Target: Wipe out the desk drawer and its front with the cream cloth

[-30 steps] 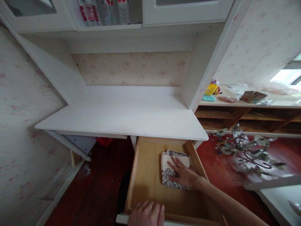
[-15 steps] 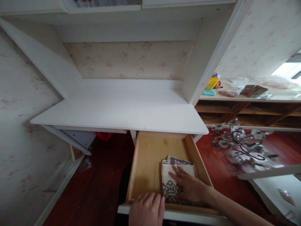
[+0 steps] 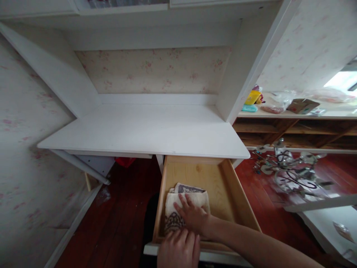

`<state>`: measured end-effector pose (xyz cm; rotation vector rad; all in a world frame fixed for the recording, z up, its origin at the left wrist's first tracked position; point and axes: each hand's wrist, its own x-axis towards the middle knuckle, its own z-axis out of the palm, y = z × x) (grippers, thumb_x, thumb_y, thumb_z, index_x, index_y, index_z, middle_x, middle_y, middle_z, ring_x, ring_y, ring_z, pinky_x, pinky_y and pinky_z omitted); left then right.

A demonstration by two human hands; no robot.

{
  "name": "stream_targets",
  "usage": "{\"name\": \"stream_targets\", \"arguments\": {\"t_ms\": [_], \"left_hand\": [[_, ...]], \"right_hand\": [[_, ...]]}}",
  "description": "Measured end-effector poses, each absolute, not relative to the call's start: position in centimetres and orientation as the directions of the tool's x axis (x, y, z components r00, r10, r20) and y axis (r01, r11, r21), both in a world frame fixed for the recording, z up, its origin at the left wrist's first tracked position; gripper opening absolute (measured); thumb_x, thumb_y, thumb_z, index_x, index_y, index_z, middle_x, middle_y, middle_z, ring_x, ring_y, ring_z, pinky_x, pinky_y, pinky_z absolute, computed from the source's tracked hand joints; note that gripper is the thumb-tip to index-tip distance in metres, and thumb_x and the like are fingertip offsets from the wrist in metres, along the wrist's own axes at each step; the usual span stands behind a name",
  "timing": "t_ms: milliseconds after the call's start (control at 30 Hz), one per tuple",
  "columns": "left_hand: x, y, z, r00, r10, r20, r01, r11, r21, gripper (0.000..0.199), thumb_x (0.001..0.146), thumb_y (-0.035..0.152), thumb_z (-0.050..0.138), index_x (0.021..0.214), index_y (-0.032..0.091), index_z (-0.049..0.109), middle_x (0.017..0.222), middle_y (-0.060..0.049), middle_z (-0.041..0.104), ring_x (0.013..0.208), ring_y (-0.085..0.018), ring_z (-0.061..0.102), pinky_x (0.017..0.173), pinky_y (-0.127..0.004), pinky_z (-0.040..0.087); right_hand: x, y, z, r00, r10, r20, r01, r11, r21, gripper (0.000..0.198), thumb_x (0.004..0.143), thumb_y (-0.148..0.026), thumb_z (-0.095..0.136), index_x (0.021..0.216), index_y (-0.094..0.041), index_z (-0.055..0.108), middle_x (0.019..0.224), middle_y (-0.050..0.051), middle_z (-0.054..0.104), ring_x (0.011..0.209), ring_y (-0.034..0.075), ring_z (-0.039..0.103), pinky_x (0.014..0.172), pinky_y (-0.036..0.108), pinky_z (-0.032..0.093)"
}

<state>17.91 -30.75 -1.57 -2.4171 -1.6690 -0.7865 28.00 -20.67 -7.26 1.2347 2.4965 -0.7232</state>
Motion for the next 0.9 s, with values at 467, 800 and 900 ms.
{"name": "stream_targets", "arguments": {"t_ms": [467,800,900], "left_hand": [[18.5,-31.0,-3.0,0.163,0.853,0.496,0.913,-0.321,0.252,0.018,0.079,0.019,0.054,0.062,0.023,0.052,0.054,0.001,0.056,0.051,-0.016,0.054,0.054,-0.031,0.034],[18.2,-30.8,-3.0,0.191,0.833,0.519,0.928,-0.325,0.181,0.016,0.076,0.021,0.059,0.064,0.025,0.048,0.054,0.005,0.055,0.049,-0.015,0.053,0.053,-0.034,0.033],[18.2,-30.7,-3.2,0.195,0.826,0.529,0.928,-0.33,0.174,0.016,0.075,0.02,0.059,0.064,0.025,0.049,0.054,0.005,0.055,0.049,-0.015,0.054,0.052,-0.034,0.032]], "right_hand": [[25.5,-13.5,-6.1,-0.612,0.526,-0.59,0.768,0.572,-0.287,0.102,0.066,-0.053,0.067,0.153,-0.036,0.016,0.161,0.002,-0.001,0.144,0.041,0.002,0.095,0.076,0.029],[23.6,-7.6,-5.9,-0.47,0.672,-0.573,0.878,0.421,-0.227,0.078,0.087,-0.059,0.036,0.154,-0.033,0.008,0.161,-0.001,-0.009,0.145,0.035,-0.007,0.093,0.08,0.021],[23.6,-7.6,-6.0,-0.458,0.68,-0.572,0.885,0.407,-0.225,0.077,0.087,-0.058,0.036,0.154,-0.035,0.006,0.161,-0.001,-0.01,0.144,0.036,-0.008,0.091,0.082,0.019]]}}
